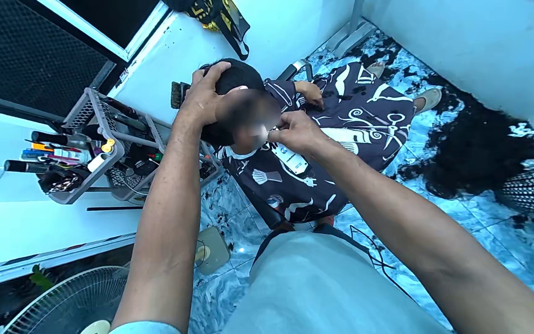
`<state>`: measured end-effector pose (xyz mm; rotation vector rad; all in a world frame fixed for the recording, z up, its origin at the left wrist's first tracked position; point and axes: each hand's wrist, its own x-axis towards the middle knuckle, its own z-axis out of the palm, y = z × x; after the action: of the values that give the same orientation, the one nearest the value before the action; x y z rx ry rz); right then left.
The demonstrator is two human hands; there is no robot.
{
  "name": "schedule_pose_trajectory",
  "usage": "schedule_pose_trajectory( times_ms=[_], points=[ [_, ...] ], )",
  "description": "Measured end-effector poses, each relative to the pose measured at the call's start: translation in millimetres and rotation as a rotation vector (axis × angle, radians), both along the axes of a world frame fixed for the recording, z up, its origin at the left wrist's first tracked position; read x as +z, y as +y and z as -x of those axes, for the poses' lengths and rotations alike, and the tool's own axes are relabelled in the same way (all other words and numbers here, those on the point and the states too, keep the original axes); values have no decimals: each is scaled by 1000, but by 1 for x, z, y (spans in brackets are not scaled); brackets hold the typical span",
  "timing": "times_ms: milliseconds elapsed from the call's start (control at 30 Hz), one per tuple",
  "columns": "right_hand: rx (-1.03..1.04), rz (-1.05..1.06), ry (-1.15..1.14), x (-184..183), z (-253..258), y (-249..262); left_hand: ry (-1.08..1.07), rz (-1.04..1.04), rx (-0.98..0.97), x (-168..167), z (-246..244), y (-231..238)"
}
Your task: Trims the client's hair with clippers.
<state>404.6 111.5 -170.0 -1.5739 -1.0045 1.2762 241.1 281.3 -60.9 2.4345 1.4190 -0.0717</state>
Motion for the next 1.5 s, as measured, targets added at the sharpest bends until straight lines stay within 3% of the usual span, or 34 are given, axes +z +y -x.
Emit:
schedule_pose_trajectory(
  times_ms=[167,300,433,533,667,800,900,1033,1167,1300,1400,1500],
  points=[
    [8,-50,107,7,2,2,6,-6,-5,-1,0,0],
    [29,-20,-21,8,0,3,-11,-8,-14,-1,2,1],
    [22,-97,110,13,-1,3,-7,1,-4,-1,5,2],
    [48,-27,-58,12,-1,6,2,0,-3,1,6,1],
    [25,-99,114,19,1,4,-15,-1,-2,-2,9,3],
    [43,-27,-38,14,3,7,-21,-2,1,-1,10,3],
    [27,-85,138,18,4,5,-24,-4,3,-1,11,1],
    [77,-44,-81,17,1,7,-34,0,5,1,10,-1],
    [33,-82,96,20,1,6,-38,-10,0,-2,10,1],
    [68,-31,-69,15,1,8,-40,6,3,-1,11,1],
    [27,-71,129,20,1,8,-43,4,5,-2,10,2],
    [69,-31,-58,19,1,9,-37,11,9,-1,10,2]
  ],
)
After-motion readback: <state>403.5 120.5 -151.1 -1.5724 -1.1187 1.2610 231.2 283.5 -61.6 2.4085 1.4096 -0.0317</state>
